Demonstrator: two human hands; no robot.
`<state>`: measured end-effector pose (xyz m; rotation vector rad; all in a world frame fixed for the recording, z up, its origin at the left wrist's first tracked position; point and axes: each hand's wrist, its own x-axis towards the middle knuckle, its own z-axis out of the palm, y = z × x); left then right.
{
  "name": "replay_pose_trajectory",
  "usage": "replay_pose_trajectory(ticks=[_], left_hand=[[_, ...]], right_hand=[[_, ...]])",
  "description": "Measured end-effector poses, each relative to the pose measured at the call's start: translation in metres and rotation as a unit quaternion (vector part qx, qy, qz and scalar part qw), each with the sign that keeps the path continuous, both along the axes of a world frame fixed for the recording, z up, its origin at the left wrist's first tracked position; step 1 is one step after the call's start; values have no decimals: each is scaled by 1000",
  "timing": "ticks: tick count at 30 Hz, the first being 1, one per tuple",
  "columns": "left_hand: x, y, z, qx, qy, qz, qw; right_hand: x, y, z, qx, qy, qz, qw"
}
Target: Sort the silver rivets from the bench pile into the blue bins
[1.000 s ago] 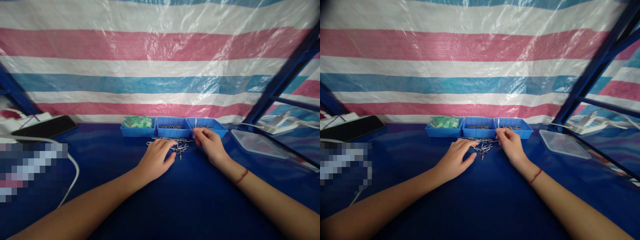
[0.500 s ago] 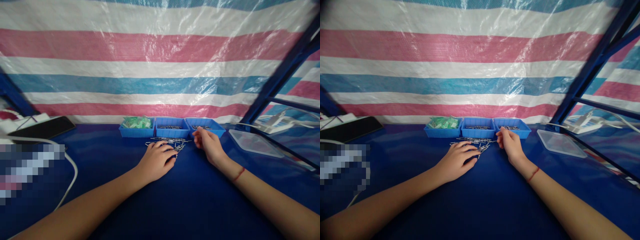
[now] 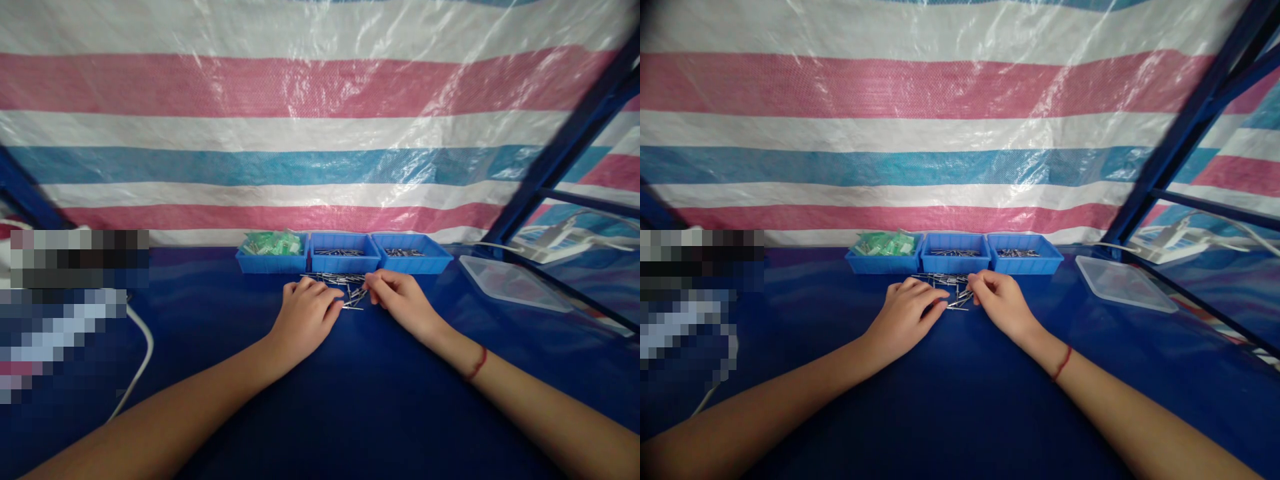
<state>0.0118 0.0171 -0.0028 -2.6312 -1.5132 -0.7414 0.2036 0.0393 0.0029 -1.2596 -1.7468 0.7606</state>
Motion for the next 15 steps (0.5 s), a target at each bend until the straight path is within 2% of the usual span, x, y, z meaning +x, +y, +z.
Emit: replay_pose_trajectory(ticks=[9, 15], left_hand=[[-1, 1, -2, -2, -3, -15, 1000], [-1, 1, 0, -1, -7, 3, 1000]], right_hand=[[-4, -3, -1, 26, -32, 22, 999], [-3, -2, -3, 28, -37, 22, 999]])
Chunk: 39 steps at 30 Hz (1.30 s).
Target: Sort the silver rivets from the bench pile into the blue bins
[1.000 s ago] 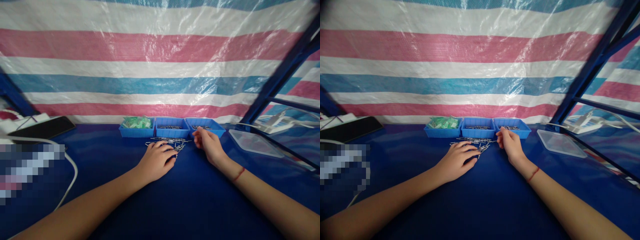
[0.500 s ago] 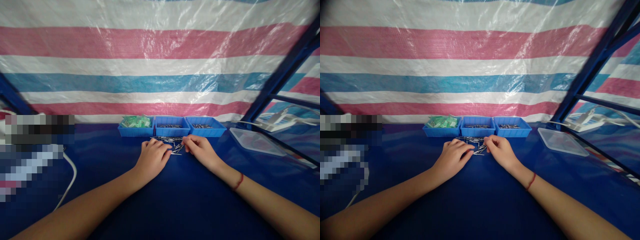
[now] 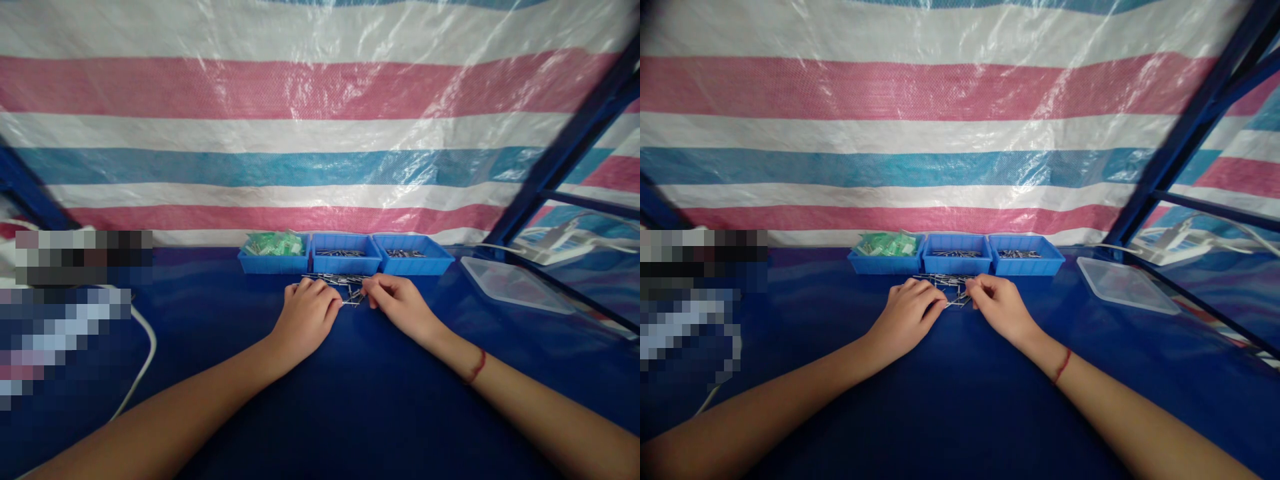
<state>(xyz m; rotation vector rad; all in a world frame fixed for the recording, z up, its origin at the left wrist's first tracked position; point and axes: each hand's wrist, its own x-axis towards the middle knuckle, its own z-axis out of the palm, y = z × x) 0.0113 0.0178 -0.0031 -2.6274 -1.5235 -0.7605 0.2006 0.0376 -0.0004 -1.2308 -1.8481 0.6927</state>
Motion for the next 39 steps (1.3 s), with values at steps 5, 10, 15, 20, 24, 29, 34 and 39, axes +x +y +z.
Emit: replay_pose_trajectory(ticks=[5, 10, 15, 20, 24, 29, 34, 39], left_hand=[[-1, 3, 1, -15, -80, 20, 996], [-2, 6, 1, -18, -129, -1, 992], [-1, 6, 1, -22, -135, -30, 990], [-1, 5, 2, -23, -156, -70, 985], [-1, 5, 3, -21, -163, -92, 982], [-1, 6, 2, -18, -169, -97, 981], [-1, 6, 2, -20, -175, -94, 980], [0, 6, 2, -26, -173, -97, 980]], right_hand=[[-4, -2, -3, -11, 66, 39, 997], [-9, -9, -1, -5, 72, 51, 996], [-9, -10, -1, 21, 74, 36, 996], [-9, -11, 0, 36, 68, 42, 996], [-10, -12, 2, 39, 62, 49, 996], [-11, -13, 3, 42, 61, 42, 996], [-11, -14, 4, 50, 59, 45, 996], [-11, -14, 5, 55, 60, 47, 996]])
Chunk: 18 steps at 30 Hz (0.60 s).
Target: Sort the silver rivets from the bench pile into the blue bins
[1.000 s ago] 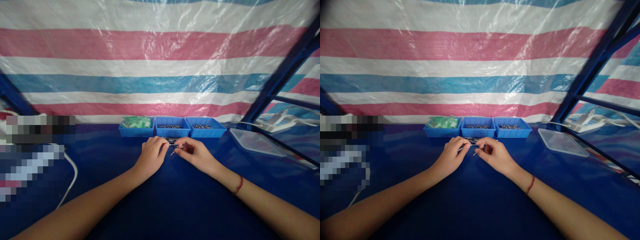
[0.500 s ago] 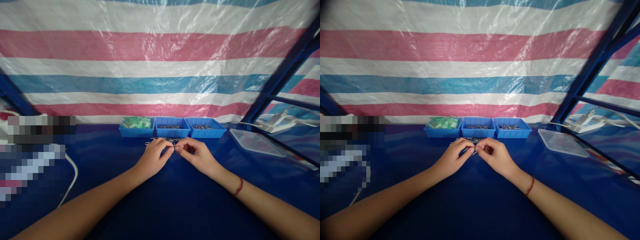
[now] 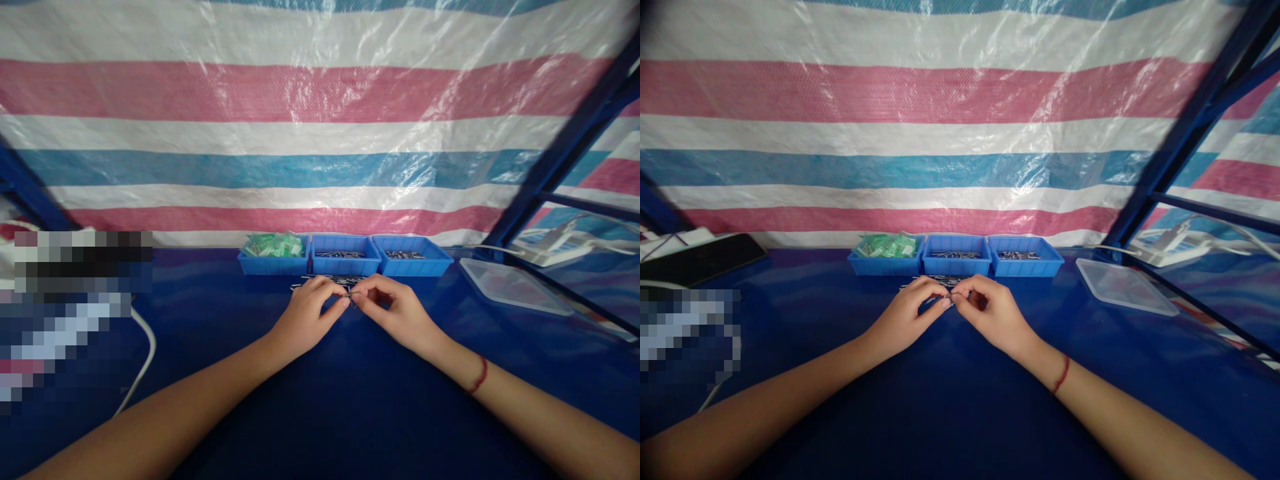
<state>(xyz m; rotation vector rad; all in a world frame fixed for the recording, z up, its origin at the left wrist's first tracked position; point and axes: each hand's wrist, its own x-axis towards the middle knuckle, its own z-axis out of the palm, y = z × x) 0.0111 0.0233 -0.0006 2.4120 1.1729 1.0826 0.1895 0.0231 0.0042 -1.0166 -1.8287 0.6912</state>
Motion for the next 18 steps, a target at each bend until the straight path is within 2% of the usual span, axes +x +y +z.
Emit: replay_pose_trajectory(ticks=[12, 18], left_hand=[[0, -2, 3, 7, -34, 5, 999], [-1, -3, 4, 23, -40, 9, 999]], right_hand=[[4, 4, -4, 19, -40, -9, 999], [4, 5, -1, 50, -97, 32, 994]])
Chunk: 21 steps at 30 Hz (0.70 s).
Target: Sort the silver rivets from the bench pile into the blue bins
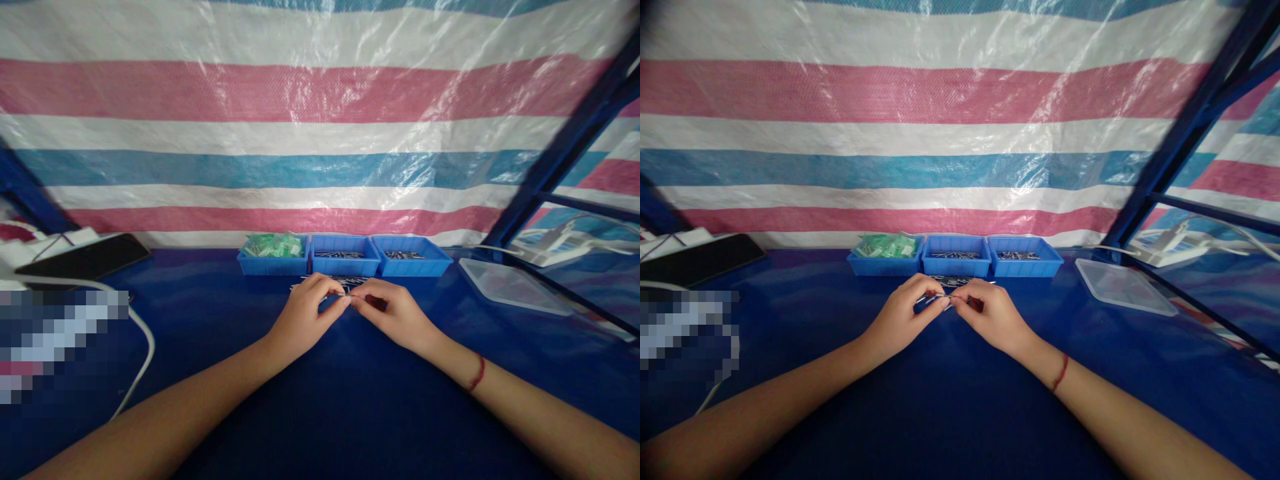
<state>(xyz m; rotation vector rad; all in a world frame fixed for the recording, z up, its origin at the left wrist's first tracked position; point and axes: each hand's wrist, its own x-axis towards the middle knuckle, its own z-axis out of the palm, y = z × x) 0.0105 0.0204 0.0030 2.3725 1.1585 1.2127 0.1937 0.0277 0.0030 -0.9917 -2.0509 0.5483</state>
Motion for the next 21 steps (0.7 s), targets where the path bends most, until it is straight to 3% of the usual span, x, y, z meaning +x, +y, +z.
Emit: replay_pose_trajectory(ticks=[3, 6, 9, 11, 13, 16, 21], left_hand=[[0, -1, -2, 10, 27, 30, 999], [0, -2, -3, 11, 74, 61, 995], [0, -4, -5, 15, 130, 74, 989], [0, -4, -5, 11, 158, 61, 985], [1, -4, -5, 8, 178, 37, 983], [1, -4, -6, 14, 201, 13, 979], [3, -3, -6, 15, 204, 22, 979]], right_hand=[[1, 3, -1, -39, 52, -11, 998], [8, 14, -2, -121, 170, -95, 973], [20, 28, -2, -186, 328, -186, 907], [28, 35, 1, -213, 411, -222, 858], [33, 39, 3, -233, 452, -240, 827], [33, 39, 5, -247, 460, -236, 819], [26, 34, 1, -237, 411, -215, 854]])
